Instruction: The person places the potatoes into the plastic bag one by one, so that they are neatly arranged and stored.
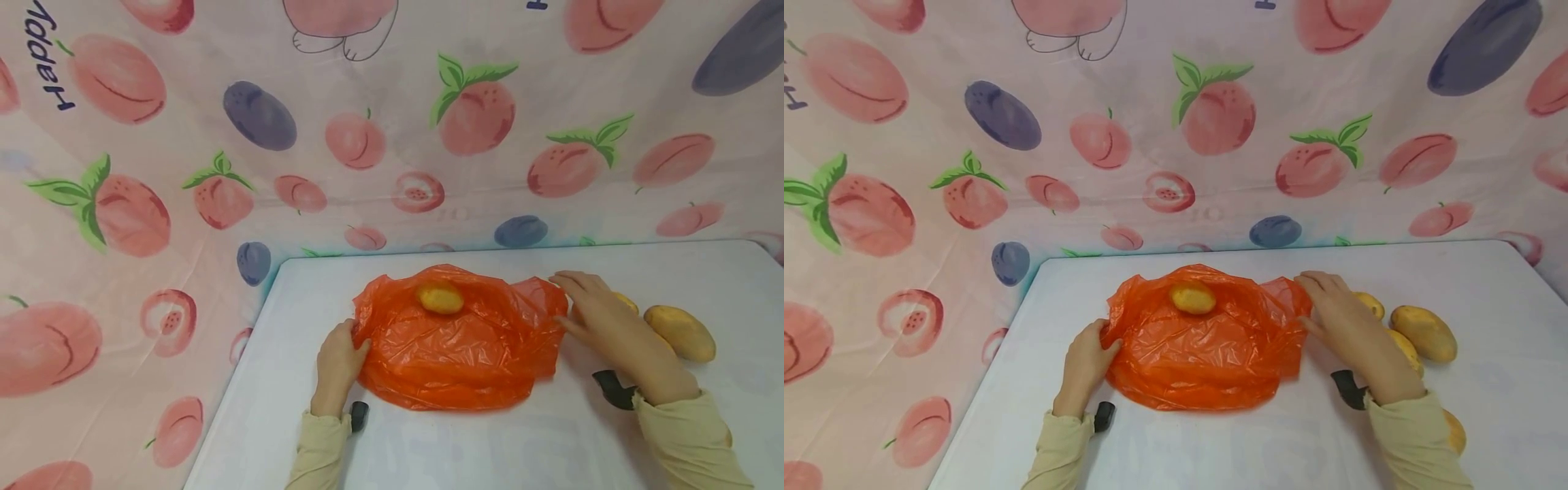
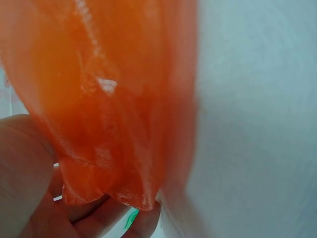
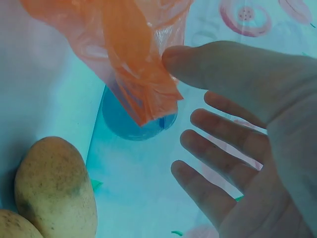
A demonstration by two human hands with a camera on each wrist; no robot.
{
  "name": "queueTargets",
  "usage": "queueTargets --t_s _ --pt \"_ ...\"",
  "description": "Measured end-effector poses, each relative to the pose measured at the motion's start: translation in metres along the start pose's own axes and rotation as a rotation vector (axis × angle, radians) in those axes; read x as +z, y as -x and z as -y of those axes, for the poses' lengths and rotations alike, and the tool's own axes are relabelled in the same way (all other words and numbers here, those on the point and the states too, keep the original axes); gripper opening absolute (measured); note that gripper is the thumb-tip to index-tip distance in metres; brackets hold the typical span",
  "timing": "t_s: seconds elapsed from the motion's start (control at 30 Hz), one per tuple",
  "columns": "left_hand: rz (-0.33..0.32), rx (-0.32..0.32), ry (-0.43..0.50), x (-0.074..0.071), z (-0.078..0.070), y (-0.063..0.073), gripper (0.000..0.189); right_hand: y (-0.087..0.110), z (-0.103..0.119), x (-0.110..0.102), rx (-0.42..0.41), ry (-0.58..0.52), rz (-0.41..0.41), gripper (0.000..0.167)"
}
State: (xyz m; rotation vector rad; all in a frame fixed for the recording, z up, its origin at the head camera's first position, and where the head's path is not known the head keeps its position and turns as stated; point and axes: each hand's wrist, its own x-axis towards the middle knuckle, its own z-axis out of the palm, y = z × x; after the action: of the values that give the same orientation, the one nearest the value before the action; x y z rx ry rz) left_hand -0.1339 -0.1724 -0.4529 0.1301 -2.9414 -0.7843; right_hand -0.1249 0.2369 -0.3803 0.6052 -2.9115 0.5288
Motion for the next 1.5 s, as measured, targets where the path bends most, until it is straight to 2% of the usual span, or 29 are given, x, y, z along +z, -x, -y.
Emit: queueTargets --t_s 0.17,0.37,0.5,0.73,0.97,1.1,1.3,1.4,1.5 --pt "0.01 -0.001 -0.001 -0.001 0.0 -0.001 0.044 -0.002 -0.004 0.0 0.012 0.011 0.002 0.062" --pt "0.02 -0.016 0.003 -0.002 -0.001 0.0 0.045 -0.006 -0.009 -0.001 0.082 -0.007 0.086 0.062" --pt "0.023 -0.028 0.003 -0.002 -0.002 0.0 0.046 -0.007 -0.013 -0.002 0.102 -0.025 0.113 0.06" --pt "0.02 -0.033 0.0 -0.002 -0.002 0.0 0.046 -0.006 -0.02 0.0 0.084 -0.014 0.082 0.058" --pt "0.03 -0.039 0.008 -0.002 -0.003 0.0 0.047 -0.008 -0.03 0.003 0.032 -0.008 0.047 0.054" --pt "0.027 -0.031 0.003 -0.002 -0.003 0.0 0.046 -0.009 -0.037 0.006 0.059 -0.006 0.092 0.054" --pt "0.032 -0.04 0.005 -0.002 -0.002 0.0 0.047 -0.01 -0.046 0.009 0.143 0.005 0.176 0.054" --pt "0.032 -0.04 0.001 -0.002 -0.002 0.0 0.047 -0.01 -0.049 0.011 0.174 0.013 0.192 0.053" --pt "0.029 -0.039 0.003 -0.002 -0.002 0.0 0.047 -0.008 -0.052 0.014 0.165 0.032 0.175 0.052"
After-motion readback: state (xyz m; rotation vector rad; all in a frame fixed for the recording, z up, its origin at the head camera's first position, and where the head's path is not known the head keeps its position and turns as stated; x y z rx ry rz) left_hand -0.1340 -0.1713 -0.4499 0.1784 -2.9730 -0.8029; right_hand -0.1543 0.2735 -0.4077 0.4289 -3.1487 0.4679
